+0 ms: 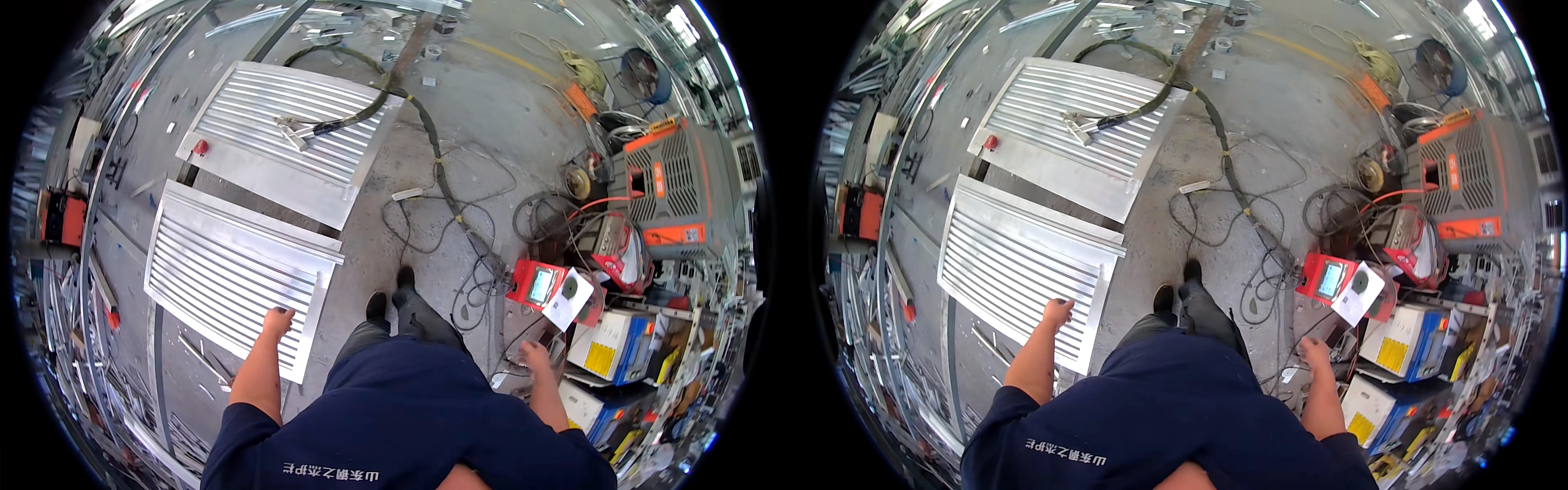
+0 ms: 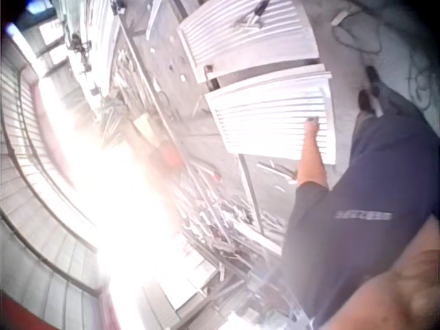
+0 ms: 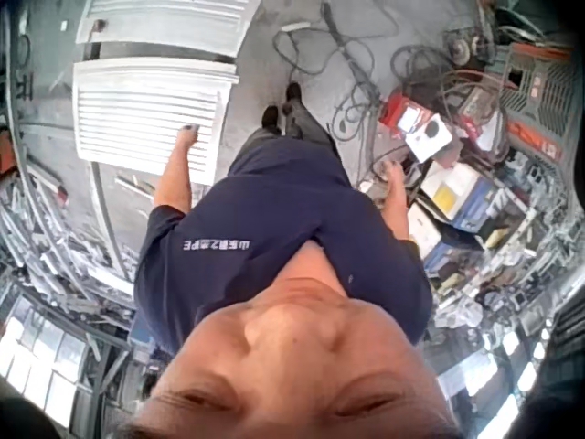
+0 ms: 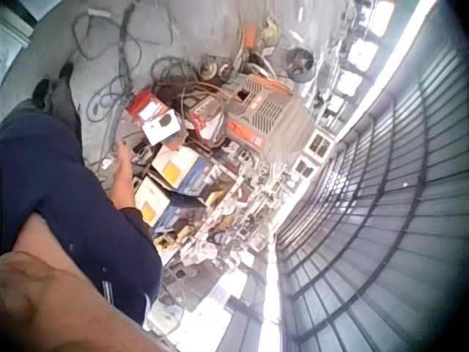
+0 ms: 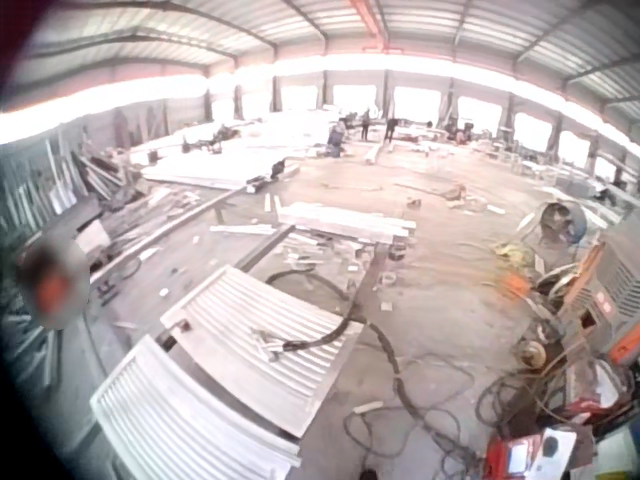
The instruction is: The person uses a handheld welding tool to join a metal strip to a corrugated metal sheet. They reposition the sheet and continue welding along the edges, then use a handheld grinder to smooth the welded seams.
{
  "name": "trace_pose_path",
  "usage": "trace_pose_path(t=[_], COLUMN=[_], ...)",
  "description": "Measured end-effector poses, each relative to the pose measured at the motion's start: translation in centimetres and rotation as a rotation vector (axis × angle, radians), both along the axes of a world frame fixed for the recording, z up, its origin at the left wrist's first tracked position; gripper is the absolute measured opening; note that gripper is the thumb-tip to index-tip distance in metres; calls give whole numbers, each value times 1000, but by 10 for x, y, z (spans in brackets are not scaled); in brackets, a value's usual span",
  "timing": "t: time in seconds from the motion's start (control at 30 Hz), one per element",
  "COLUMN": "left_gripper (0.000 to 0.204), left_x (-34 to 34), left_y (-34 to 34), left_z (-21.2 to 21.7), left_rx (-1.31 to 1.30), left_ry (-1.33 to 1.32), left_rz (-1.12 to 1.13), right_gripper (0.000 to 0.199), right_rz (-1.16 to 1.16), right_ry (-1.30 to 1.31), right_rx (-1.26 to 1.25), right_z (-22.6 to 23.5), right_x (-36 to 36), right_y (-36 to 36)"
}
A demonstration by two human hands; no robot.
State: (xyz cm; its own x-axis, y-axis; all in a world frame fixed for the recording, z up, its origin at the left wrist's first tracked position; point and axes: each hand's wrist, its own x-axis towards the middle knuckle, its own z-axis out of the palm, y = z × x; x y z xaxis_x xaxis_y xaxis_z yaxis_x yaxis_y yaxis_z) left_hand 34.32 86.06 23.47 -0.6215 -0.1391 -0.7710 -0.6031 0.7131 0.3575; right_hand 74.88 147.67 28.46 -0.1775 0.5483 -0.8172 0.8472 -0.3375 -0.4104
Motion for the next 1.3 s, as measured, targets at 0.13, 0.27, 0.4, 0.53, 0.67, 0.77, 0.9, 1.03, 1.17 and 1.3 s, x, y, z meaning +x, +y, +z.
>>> trace_pose_path(t=[0.13,0.27,0.4,0.53,0.67,0.77,0.9,1.03,1.17,1.3], left_gripper=[40,38,40,40,41,39,40,43,43,42], left_x=[28,51,51,29,-15,-65,-144,-221,-275,-276], left_y=[-21,-13,11,31,46,53,51,24,-87,-165], left_z=[-13,-5,9,-9,-34,-50,-43,-34,-38,21], left_rx=[-23,-31,26,81,152,168,120,99,-57,-246], left_ry=[-73,-157,-152,-154,-166,-156,-45,31,-17,379], left_rz=[127,285,394,477,547,538,410,282,13,542], right_gripper=[44,40,36,31,36,37,36,35,35,34], right_rz=[98,254,482,606,589,670,688,731,883,882], right_ry=[8,14,78,144,118,50,12,8,-55,-210], right_rx=[23,-18,-132,54,42,49,29,65,-43,-131], right_z=[-12,-38,-25,-1,10,23,53,52,46,51], right_x=[-108,-210,-342,-447,-511,-531,-568,-585,-591,-595], right_y=[48,84,100,102,117,122,101,94,78,88])
